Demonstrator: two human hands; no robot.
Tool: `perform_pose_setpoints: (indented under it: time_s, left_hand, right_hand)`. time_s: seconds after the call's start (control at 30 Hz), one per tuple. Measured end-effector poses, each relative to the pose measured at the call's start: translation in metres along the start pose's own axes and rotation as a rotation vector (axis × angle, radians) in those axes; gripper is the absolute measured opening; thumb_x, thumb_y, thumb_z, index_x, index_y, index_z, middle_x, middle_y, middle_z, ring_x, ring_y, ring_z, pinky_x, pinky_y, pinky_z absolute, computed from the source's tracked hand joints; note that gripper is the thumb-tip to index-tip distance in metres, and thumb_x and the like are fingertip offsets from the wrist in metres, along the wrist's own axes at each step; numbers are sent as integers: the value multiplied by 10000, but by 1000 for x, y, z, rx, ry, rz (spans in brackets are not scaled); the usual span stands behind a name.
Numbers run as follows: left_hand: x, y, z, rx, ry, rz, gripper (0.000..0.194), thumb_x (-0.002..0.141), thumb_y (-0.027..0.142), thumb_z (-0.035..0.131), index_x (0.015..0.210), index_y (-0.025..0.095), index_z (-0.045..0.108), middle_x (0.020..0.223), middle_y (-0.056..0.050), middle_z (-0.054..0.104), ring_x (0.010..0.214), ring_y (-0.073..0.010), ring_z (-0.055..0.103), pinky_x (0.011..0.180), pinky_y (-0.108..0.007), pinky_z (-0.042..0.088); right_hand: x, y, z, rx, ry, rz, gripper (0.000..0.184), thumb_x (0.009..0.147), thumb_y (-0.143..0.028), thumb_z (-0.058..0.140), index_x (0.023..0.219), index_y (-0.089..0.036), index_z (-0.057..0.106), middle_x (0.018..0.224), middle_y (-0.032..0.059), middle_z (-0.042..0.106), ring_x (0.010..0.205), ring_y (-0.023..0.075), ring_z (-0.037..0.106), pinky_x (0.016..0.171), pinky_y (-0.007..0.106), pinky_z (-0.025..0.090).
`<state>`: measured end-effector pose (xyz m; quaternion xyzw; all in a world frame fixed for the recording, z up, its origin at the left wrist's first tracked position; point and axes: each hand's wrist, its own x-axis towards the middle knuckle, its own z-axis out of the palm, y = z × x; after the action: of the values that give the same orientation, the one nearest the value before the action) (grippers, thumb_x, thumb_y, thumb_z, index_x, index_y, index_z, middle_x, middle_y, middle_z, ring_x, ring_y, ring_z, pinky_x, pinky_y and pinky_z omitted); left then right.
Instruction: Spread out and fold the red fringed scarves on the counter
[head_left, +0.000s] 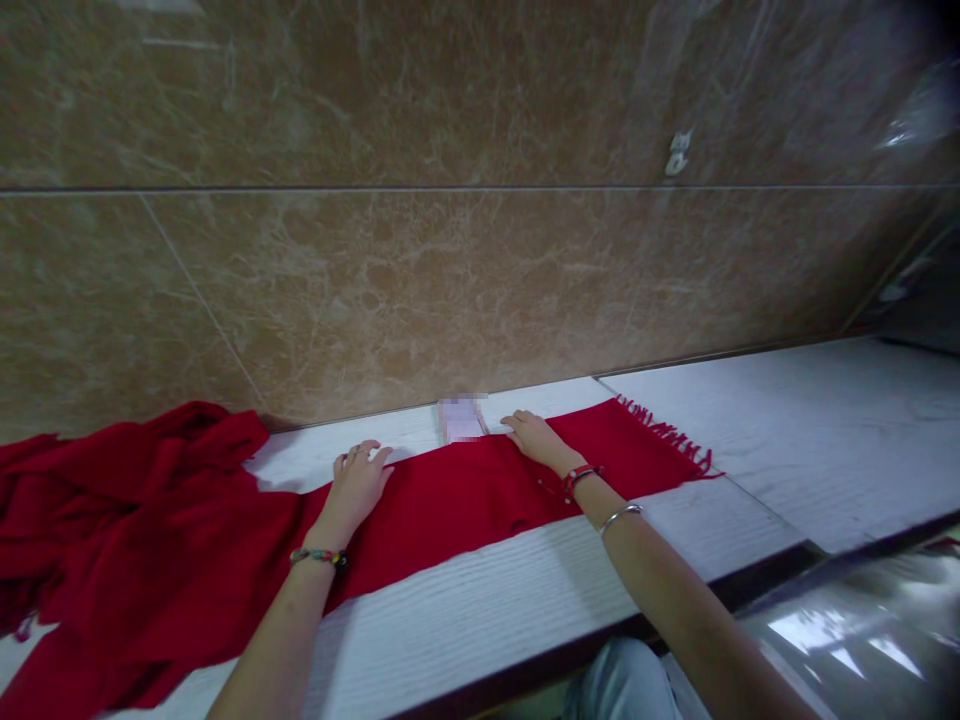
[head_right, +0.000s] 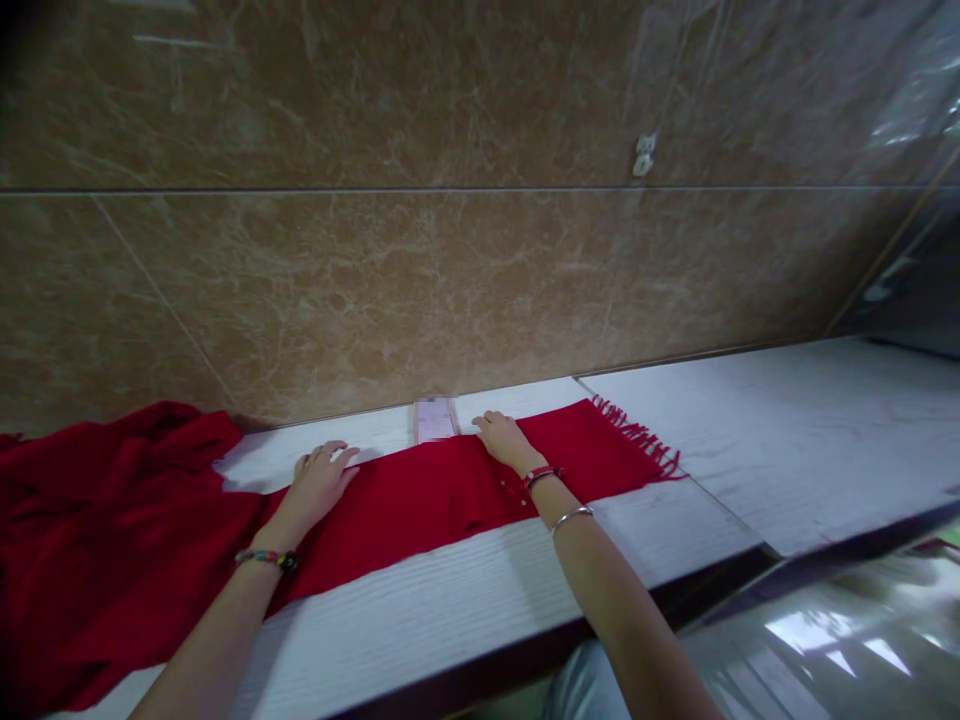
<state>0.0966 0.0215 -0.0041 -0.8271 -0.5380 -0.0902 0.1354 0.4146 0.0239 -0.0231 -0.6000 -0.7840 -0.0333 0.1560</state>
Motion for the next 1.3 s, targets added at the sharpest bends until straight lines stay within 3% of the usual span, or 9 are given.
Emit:
perform_pose_setpoints:
  time_s: [0.17,0.27,0.37,0.47,0.63,0.87,1.07,1.17,1.3]
  left_hand:
    - [-19,47,-16,-157,36,239,442,841,418,403,1226,201,429,1331,-119,366,1212,-253,331,976,-425,293]
    - [-42,53,-17,-223,-67,382,553,830,502,367,1321,261,285,1414,-84,237,1277,-255,221,1005,-446,255]
    - [-64,38,-14,-234,-173,407,575,833,522,333,1344,287,215,1427,-68,205,1288,-261,195,1007,-454,249]
    - [-76,17,-9,-218,-226,384,550,846,503,316,1341,283,224,1415,-60,238,1282,-250,219,1013,-442,246]
    - [-85,-12,-4,-192,-247,360,476,869,455,292,1322,317,250,1405,-22,258,1278,-230,234,1017,-456,235]
    - [-100,-50,0,-187,-170,317,450,859,408,337,1292,286,343,1385,-28,308,1256,-214,289,1008,-403,282]
    - [-120,-52,-20,-199,-152,361,423,803,451,433,1177,270,511,1206,-52,526,1095,-212,484,944,-331,382]
    - [-121,-51,-26,-184,-207,367,339,831,292,381,1111,247,567,1104,-55,588,1008,-191,544,882,-300,434]
    - [-115,-62,-34,-190,-257,339,398,808,142,321,1099,225,578,1098,-62,598,985,-177,562,855,-288,453]
  right_hand:
    - [-33,-24,-29,229,137,-57,295,835,-171,447,1118,-124,515,1111,128,533,1068,205,459,940,364,351]
    - [-74,-45,-37,351,5,-198,402,854,-280,441,1239,-165,427,1244,100,473,1169,196,394,988,357,311]
    - [-110,-58,-35,376,-183,-293,514,866,-342,419,1342,-217,270,1358,66,348,1256,182,273,1042,370,213]
    - [-127,-60,-30,332,-249,-321,530,879,-370,383,1362,-245,203,1376,50,314,1276,177,225,1063,404,108]
    - [-127,-57,-29,242,-243,-341,442,892,-377,345,1321,-275,311,1372,34,324,1277,181,221,1054,417,97]
    - [-129,-56,-28,241,-211,-330,370,892,-330,363,1257,-305,413,1359,30,350,1271,172,238,1043,424,135]
    - [-130,-56,-26,289,-166,-313,345,890,-295,364,1218,-279,469,1319,38,411,1246,159,295,1042,407,166]
    - [-130,-56,-24,290,-156,-310,341,890,-297,363,1210,-272,479,1305,36,429,1237,160,312,1041,410,175]
    - [-130,-54,-20,276,-149,-302,344,897,-278,348,1217,-258,472,1300,34,434,1227,157,331,1035,410,201]
